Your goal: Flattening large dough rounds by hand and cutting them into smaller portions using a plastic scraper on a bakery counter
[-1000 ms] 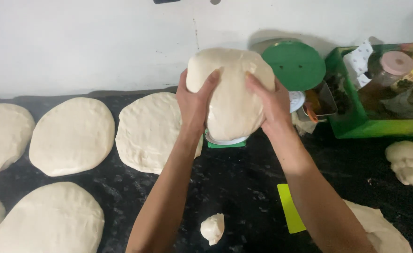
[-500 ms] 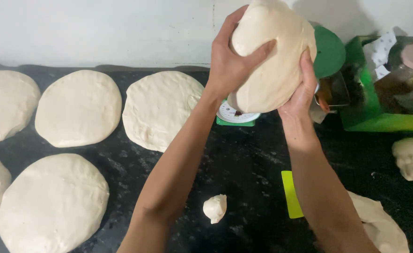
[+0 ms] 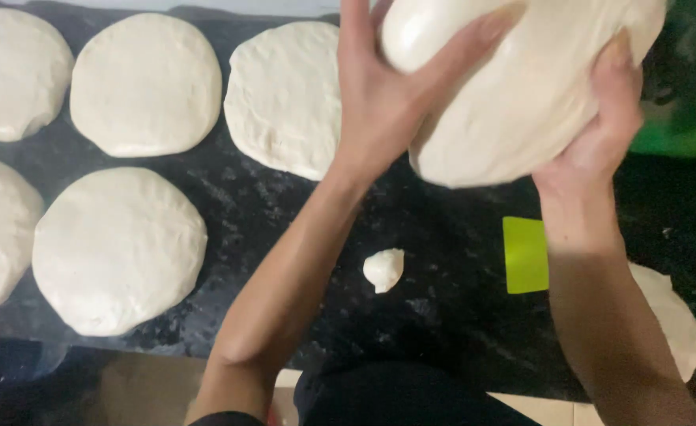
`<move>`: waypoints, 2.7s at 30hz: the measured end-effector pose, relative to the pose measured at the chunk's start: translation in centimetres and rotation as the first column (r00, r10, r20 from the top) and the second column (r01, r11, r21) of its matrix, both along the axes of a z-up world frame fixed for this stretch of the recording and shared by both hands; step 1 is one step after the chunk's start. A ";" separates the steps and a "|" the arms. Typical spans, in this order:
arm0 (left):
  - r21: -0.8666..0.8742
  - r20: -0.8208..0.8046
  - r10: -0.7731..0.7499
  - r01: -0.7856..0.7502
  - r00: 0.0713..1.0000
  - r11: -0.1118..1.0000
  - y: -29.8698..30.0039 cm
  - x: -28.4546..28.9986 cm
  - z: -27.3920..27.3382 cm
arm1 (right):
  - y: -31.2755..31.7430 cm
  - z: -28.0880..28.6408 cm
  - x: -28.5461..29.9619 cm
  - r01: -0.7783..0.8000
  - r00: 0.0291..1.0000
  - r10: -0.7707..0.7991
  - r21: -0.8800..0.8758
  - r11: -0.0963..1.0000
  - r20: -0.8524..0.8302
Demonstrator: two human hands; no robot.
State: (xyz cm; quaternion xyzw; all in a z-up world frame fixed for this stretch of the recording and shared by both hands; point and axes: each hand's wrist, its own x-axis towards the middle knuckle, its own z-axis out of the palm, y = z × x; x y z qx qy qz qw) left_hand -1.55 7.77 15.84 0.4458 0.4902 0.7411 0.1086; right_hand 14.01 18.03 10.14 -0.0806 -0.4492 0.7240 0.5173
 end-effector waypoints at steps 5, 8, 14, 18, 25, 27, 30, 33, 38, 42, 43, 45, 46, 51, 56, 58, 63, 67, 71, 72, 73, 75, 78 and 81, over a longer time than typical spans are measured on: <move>-0.347 0.589 0.110 0.128 0.800 0.929 -11.3 3.2 -5.6 | -9.9 -4.4 3.6 0.222 0.884 -0.083 -0.257 0.941 0.460; -0.367 0.801 0.237 0.138 0.550 0.920 -17.0 5.6 -13.9 | -14.1 -9.1 3.9 0.221 0.731 -0.028 -0.197 0.955 0.682; -0.877 0.094 0.400 -0.115 0.912 0.467 -23.6 4.7 -18.1 | -13.1 -14.9 7.0 -0.298 0.245 -0.123 0.195 0.934 0.962; -0.922 0.183 0.098 0.136 0.978 0.363 -18.3 1.4 -16.8 | -10.9 -15.1 5.0 -0.302 0.334 -0.097 0.204 0.931 0.938; -0.969 0.161 -0.054 0.168 0.986 0.184 -13.5 0.0 -19.2 | -10.9 -13.9 1.2 -0.294 0.083 -0.061 0.083 0.952 0.995; -0.946 0.231 0.008 0.223 0.973 0.237 -15.1 0.9 -18.5 | -12.0 -12.9 1.9 -0.211 0.041 -0.009 0.018 0.977 0.999; -0.832 0.209 -0.029 0.194 0.977 0.519 -18.1 2.8 -18.1 | -13.1 -13.3 3.9 -0.176 0.125 0.079 -0.056 0.983 0.989; -0.733 0.415 0.131 0.245 0.900 0.634 -18.8 2.8 -20.0 | -12.4 -16.2 6.0 -0.106 0.301 0.116 -0.088 0.991 0.947; -0.965 0.223 0.051 0.213 0.973 0.153 -16.4 0.3 -16.8 | -15.2 -11.4 8.7 0.120 0.372 0.008 -0.057 0.991 0.928; -0.955 0.270 0.001 0.267 0.963 0.128 -15.8 -0.5 -18.8 | -20.6 -13.5 11.4 0.257 0.450 -0.018 -0.110 0.960 0.893; -0.936 0.324 0.000 0.321 0.946 0.146 -15.4 -0.8 -20.2 | -22.1 -14.4 11.3 0.359 0.504 -0.039 -0.168 0.918 0.863; -0.914 0.373 -0.022 0.372 0.927 0.162 -15.1 -0.6 -20.5 | -24.3 -16.0 9.9 0.464 0.557 -0.083 -0.227 0.856 0.827; -0.866 0.453 -0.047 0.452 0.890 0.214 -15.2 -0.2 -19.4 | -25.0 -16.7 8.6 0.489 0.594 -0.076 -0.285 0.824 0.801; -0.708 0.609 -0.129 0.609 0.783 0.356 -18.0 0.5 -16.3 | -25.5 -13.8 4.1 0.539 0.760 -0.073 -0.563 0.627 0.646; -0.420 0.794 0.002 0.546 0.608 0.725 -22.1 -0.8 -12.5 | -23.5 -11.7 2.4 0.424 0.574 -0.112 -0.178 0.888 0.811; -0.556 0.690 0.016 0.515 0.724 0.652 -24.0 -1.7 -10.3 | -22.0 -12.2 0.8 0.366 0.574 -0.071 -0.178 0.913 0.816; -0.878 0.262 -0.046 0.257 0.964 0.403 -27.8 -5.1 -15.9 | -21.4 -17.2 1.3 0.123 0.169 -0.222 0.203 0.971 0.960; -0.935 -0.219 -0.191 -0.150 0.957 0.321 -26.5 -9.5 -19.2 | -27.6 -17.1 2.0 0.565 0.330 -0.229 0.003 0.825 0.916; -0.847 -0.127 -0.320 0.065 0.939 0.528 -18.5 -11.6 -22.6 | -34.7 -10.5 -0.8 0.645 0.570 -0.151 -0.326 0.691 0.807; -0.844 -0.125 -0.326 0.072 0.937 0.532 -17.2 -11.2 -21.3 | -34.8 -9.4 -1.9 0.651 0.566 -0.159 -0.320 0.688 0.809; -0.912 -0.067 -0.451 0.128 0.890 0.389 -16.1 -10.7 -20.0 | -35.1 -8.5 -3.1 0.643 0.625 -0.181 -0.369 0.672 0.760; -0.958 0.010 -0.557 0.167 0.830 0.232 -15.4 -9.4 -16.5 | -34.9 -8.6 -4.6 0.628 0.678 -0.200 -0.416 0.657 0.707; -0.949 0.250 -0.545 0.313 0.800 0.023 -17.8 -7.5 -11.8 | -33.6 -12.8 -4.9 0.661 0.674 -0.134 -0.511 0.550 0.727; -0.899 0.389 -0.375 0.436 0.841 0.045 -19.9 -7.2 -10.8 | -29.9 -15.4 -3.8 0.708 0.651 -0.190 -0.499 0.499 0.735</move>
